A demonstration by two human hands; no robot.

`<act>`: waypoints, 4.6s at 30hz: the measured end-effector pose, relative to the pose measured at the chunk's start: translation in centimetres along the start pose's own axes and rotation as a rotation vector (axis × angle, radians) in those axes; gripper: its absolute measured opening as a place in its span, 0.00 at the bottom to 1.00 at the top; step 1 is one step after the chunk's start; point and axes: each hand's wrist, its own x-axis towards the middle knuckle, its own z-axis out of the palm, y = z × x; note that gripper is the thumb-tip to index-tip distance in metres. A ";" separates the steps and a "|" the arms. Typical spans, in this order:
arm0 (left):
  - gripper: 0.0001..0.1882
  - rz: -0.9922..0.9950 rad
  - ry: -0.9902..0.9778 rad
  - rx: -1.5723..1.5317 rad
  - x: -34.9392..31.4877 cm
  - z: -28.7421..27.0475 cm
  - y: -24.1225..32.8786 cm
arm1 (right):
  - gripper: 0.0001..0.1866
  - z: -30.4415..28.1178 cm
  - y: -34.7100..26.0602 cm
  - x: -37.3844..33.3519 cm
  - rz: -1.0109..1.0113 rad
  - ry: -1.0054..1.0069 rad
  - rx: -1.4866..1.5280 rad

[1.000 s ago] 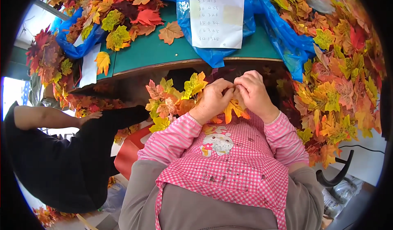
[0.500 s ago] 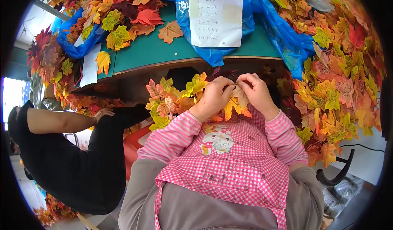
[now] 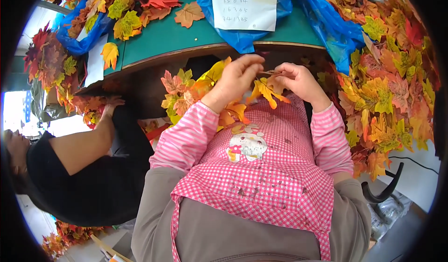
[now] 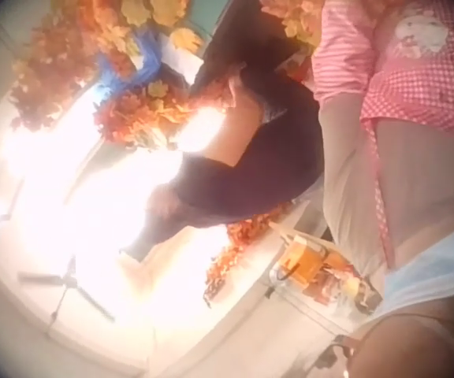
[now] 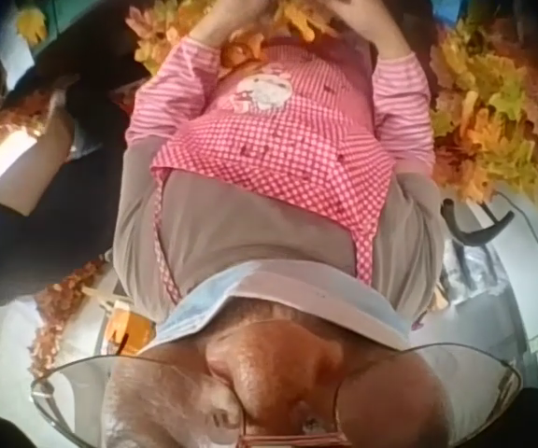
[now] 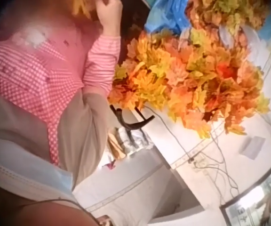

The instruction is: The person assembles artificial leaves into a decorative garland by hand.

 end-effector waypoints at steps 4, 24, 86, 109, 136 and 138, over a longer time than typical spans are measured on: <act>0.16 -0.009 0.070 -0.226 0.2 -1.5 0.5 | 0.07 -0.2 0.5 0.3 -0.006 0.046 -0.029; 0.12 -0.025 0.078 -0.126 -0.7 -1.3 -0.8 | 0.06 0.0 1.2 -0.3 0.023 0.095 0.027; 0.12 -0.013 0.082 -0.164 -1.1 -1.1 -0.8 | 0.05 -0.7 2.5 -0.6 -0.042 0.188 -0.117; 0.10 0.004 0.457 -0.313 -5.4 -7.9 -0.1 | 0.08 -2.0 3.3 -0.9 -0.029 0.280 -0.076; 0.09 -0.181 0.517 -0.074 -11.1 -8.0 -3.3 | 0.08 -2.6 4.3 -1.1 -0.022 0.342 -0.066; 0.09 -0.182 0.497 -0.039 -11.4 -7.9 -3.3 | 0.08 -2.7 4.2 -1.3 0.014 0.369 -0.055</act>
